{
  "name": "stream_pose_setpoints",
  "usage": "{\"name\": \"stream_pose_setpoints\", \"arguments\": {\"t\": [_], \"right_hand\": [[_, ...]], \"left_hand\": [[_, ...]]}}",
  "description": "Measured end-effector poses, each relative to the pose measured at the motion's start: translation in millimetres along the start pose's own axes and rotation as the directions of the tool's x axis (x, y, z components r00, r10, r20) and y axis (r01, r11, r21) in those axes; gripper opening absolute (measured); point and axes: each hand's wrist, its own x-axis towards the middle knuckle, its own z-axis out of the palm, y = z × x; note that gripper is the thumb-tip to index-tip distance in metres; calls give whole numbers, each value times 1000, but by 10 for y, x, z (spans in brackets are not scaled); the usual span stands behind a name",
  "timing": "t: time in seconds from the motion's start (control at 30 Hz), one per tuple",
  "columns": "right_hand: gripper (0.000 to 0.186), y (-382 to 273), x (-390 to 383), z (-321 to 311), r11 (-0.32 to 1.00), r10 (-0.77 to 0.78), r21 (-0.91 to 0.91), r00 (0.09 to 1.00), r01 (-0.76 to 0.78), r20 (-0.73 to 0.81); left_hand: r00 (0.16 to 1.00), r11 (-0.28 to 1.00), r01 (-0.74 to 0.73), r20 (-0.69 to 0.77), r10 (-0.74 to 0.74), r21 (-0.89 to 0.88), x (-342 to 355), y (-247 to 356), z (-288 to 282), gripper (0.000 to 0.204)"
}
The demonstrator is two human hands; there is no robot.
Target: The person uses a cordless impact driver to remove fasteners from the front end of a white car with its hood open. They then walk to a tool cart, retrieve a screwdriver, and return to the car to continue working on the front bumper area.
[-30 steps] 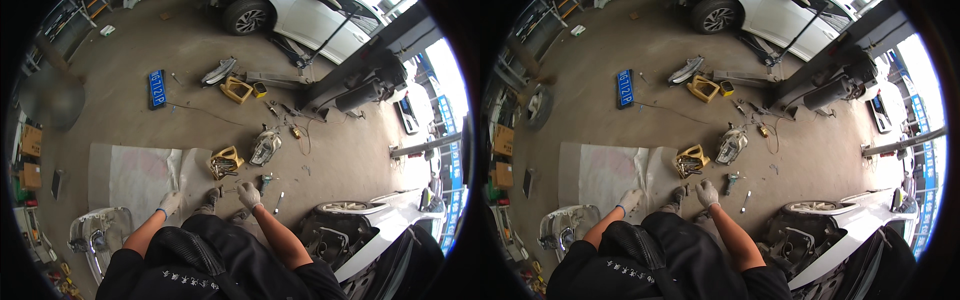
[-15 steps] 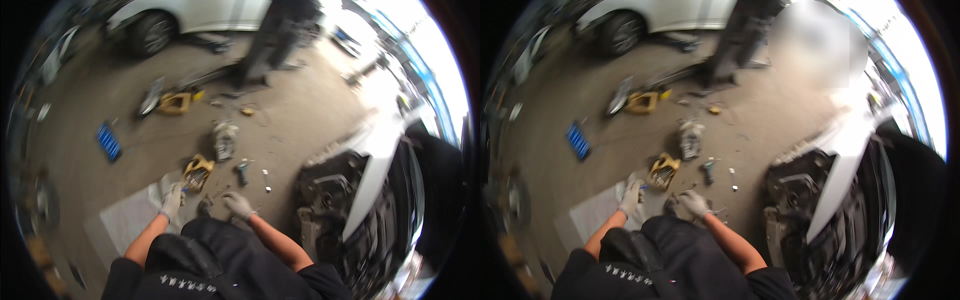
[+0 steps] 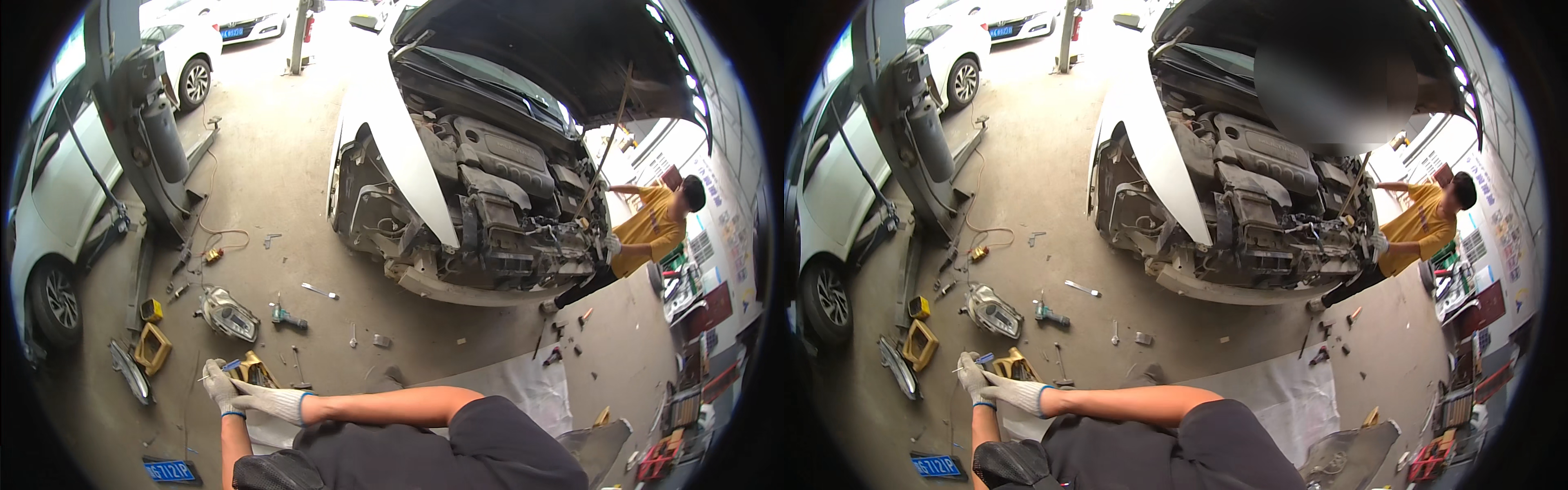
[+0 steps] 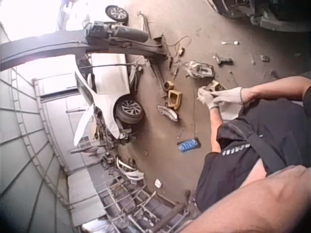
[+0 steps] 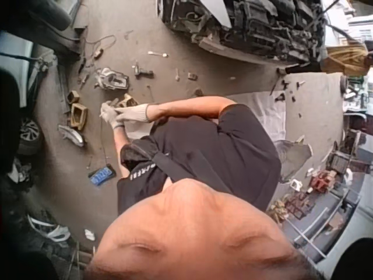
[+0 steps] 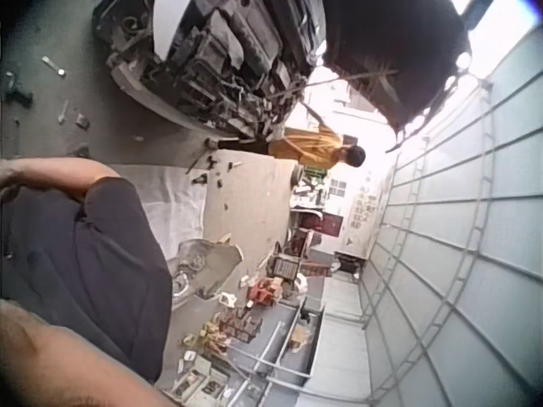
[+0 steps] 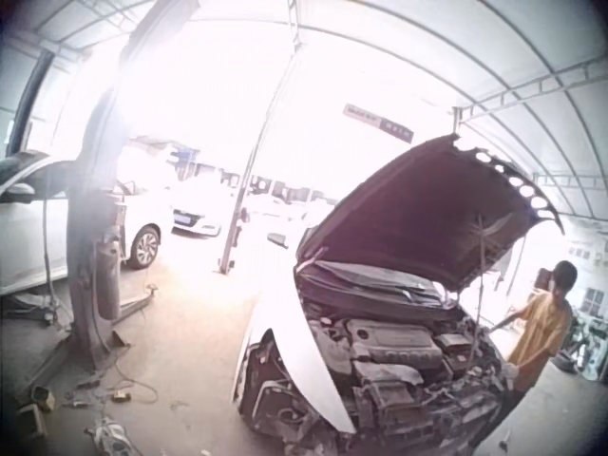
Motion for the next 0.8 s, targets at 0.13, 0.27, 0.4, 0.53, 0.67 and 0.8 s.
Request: {"name": "stream_pose_setpoints", "arguments": {"t": [0.13, 0.27, 0.4, 0.53, 0.67, 0.8], "right_hand": [[40, -920, -889, -614, 967, -24, 248, 942, -64, 335], [42, -1802, -1560, -930, 806, -575, 287, 799, 518, 173], [44, -2159, -2098, -1027, 767, -641, 282, 695, 576, 326], [47, -2154, -2764, -1206, 788, -614, 199, 721, 583, 320], [31, -2062, -3365, -1231, 741, -639, 30, 691, 671, 338], [14, -2158, -3886, -1127, 520, -833, -389, 552, 761, -35]], "left_hand": [[947, 680, 306, 289, -142, -666, 834, -693, -1207, 31], [941, 977, -20, -327, 90, 212, 17, -348, -1715, 32], [957, 709, 89, -257, 133, 700, -506, -1159, -2093, 43], [992, 662, 125, -90, -86, 739, -1230, -1258, -1379, 41], [973, 557, -131, 214, -86, 820, -1729, -1515, -1013, 41], [988, 689, -28, 123, -89, 724, -2599, -493, -245, 43]]}}
